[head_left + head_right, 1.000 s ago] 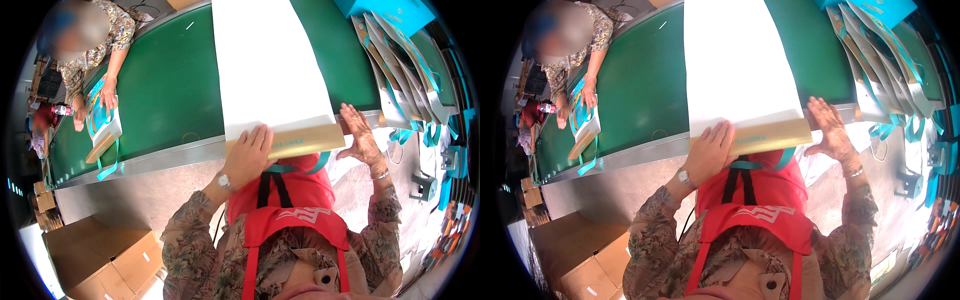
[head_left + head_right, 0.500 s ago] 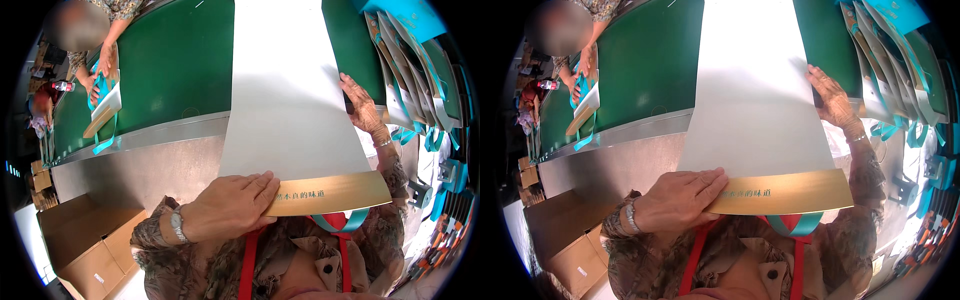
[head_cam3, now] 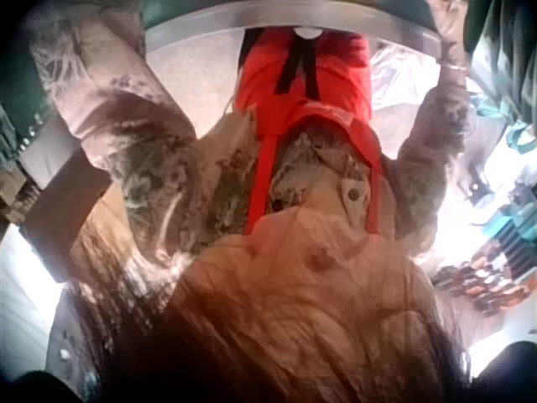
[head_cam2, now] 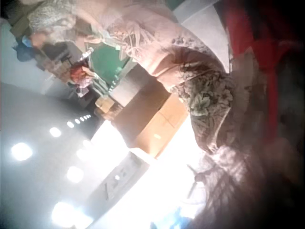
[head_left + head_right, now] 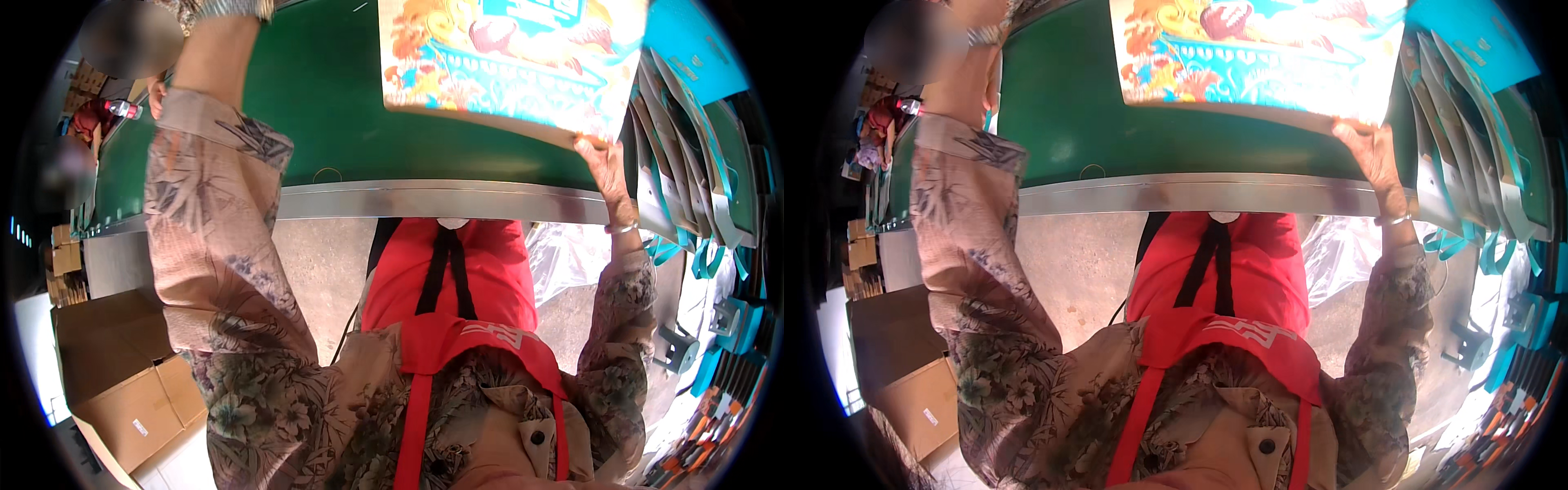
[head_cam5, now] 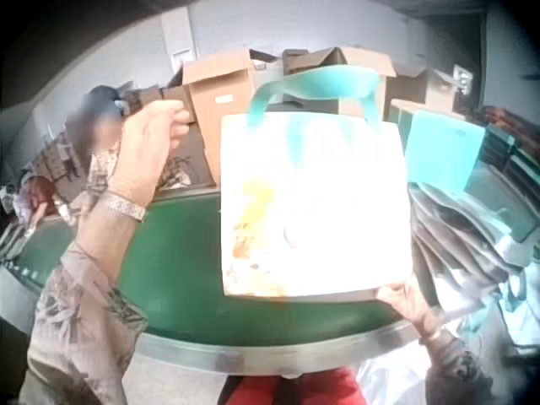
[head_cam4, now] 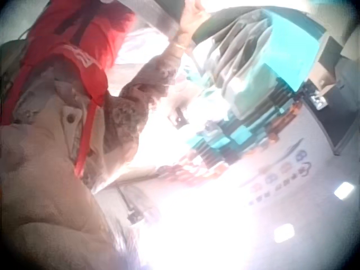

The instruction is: The person assembles paper gift bags by hand at a workstation, folding the paper, inserting cardboard supports, and stacking the completed bags.

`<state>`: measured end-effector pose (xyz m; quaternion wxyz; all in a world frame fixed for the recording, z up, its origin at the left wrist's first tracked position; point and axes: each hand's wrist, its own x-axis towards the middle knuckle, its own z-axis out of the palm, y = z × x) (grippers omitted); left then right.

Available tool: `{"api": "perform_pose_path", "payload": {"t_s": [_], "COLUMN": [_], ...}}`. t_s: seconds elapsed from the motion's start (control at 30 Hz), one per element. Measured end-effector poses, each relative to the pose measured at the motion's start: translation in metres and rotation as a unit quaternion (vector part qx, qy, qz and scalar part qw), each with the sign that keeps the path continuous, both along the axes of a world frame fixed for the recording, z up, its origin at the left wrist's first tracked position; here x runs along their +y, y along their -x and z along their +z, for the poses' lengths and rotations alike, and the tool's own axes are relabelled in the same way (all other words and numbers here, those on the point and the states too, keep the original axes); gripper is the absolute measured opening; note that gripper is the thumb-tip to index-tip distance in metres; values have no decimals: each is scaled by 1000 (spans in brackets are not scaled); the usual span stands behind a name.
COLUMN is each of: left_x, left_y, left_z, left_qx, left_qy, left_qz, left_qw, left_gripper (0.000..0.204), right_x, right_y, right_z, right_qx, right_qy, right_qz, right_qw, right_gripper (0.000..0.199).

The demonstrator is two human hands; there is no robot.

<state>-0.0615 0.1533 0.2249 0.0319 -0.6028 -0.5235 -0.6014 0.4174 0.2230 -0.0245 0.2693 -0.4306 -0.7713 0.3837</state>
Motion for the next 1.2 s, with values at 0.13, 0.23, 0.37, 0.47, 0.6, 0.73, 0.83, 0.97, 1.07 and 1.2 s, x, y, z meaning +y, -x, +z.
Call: {"api": "perform_pose_path", "payload": {"t_s": [0.13, 0.23, 0.37, 0.47, 0.6, 0.73, 0.83, 0.97, 1.07, 1.2], "left_x": [-10, -6, 21, 27, 7, -3, 1, -1, -9, -13], "left_y": [-9, -35, -65, -70, -58, -59, -73, -91, -100, -132], "left_z": [-161, -227, -250, -267, -293, -299, -296, -290, -284, -283], "left_qx": [-307, -260, -275, -301, -244, -132, -19, 109, 195, 371], "left_qy": [286, 386, 273, 365, 417, 472, 489, 461, 390, 321], "left_qz": [-54, -153, -140, -58, -40, 37, 89, 132, 130, -18], "left_qw": [906, 872, 911, 879, 875, 871, 868, 871, 891, 871], "left_gripper": [75, 83, 57, 44, 43, 53, 63, 63, 73, 78], "right_x": [32, 59, 81, 79, 69, 59, 48, 31, 20, 17], "right_y": [28, 48, 54, 55, 59, 68, 84, 112, 121, 120], "right_z": [0, -5, -12, -23, -32, -26, -26, -48, -64, -60], "right_qx": [183, 183, 232, 206, 10, -256, -379, -378, -380, -361], "right_qy": [44, 42, -4, 58, 41, -85, -294, -392, -253, -259], "right_qz": [-90, -149, -103, -93, -165, -214, -194, 64, 77, 68], "right_qw": [978, 971, 967, 972, 985, 939, 856, 836, 886, 893], "right_gripper": [52, 56, 68, 81, 97, 107, 83, 65, 74, 78]}}
